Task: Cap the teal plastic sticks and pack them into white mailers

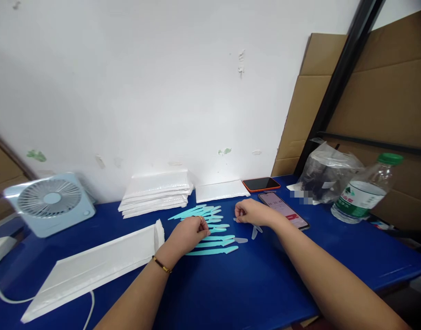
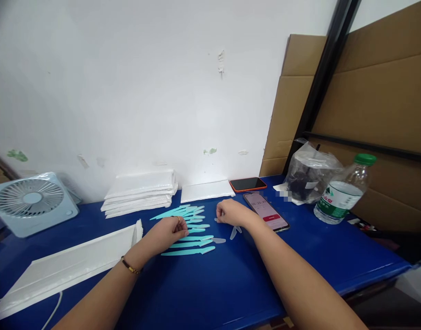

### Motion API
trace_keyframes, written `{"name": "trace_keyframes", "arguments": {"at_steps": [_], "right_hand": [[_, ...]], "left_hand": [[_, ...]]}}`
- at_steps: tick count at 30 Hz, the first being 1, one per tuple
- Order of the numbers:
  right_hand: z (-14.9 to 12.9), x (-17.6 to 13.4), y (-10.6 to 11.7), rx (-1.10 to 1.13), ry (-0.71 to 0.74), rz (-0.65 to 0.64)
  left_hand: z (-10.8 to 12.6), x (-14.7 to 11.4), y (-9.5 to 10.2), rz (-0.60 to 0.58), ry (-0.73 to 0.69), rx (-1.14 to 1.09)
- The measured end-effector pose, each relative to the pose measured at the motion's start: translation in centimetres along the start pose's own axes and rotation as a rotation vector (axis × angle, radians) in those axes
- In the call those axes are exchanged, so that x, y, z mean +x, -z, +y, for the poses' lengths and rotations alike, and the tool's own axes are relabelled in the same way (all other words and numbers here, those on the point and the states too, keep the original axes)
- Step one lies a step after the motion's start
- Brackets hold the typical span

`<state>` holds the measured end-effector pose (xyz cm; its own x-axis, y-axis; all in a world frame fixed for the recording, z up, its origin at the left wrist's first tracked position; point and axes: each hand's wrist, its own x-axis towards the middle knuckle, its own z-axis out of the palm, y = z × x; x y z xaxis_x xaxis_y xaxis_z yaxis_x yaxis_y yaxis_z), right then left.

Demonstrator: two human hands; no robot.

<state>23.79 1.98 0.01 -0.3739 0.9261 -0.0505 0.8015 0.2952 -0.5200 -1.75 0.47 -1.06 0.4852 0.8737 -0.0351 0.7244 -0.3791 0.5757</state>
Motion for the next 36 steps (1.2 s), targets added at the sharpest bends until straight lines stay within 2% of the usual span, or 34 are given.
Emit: {"name": "trace_keyframes", "arguments": {"at_steps": [4,6,9,14,16,24,31,33,36], "right_hand": [[-0.1,0.0,0.2,0.277,0.046,0.028],[-0.3,0.0,0.3,0.338,0.071,0.032],[-0.7,0.0,0.2,0.326,0.111,0.11],[-2.3,-0.3,0.2,0.258,0.316,0.344],[-2.8,-0.5,0.2,0.261,0.349,0.343],[-2.8,-0.5,0.2,0.299,0.325,0.342],[-3.6,-0.1,-1.3,0.359,0.39,0.265],[-3.7,-0.1,-1.1,0.377,0.368,0.231],[-2.8,-0.7,0.4,0.308,0.275,0.239]], "left_hand": [[0.0,0.3,0.3,0.074,-0.011,-0.059],[0.1,0.4,0.4,0.088,-0.004,-0.144],[0.1,0.5,0.6,0.085,0.035,-0.286],[0.4,0.3,1.1,0.055,0.082,-0.43],[0.4,0.2,1.2,0.051,0.087,-0.453],[0.0,0.3,1.2,0.074,0.075,-0.411],[0.3,0.5,0.9,0.013,0.012,-0.421],[0.2,0.6,0.8,0.051,0.004,-0.339],[0.1,0.6,0.6,0.2,-0.005,-0.126]]}}
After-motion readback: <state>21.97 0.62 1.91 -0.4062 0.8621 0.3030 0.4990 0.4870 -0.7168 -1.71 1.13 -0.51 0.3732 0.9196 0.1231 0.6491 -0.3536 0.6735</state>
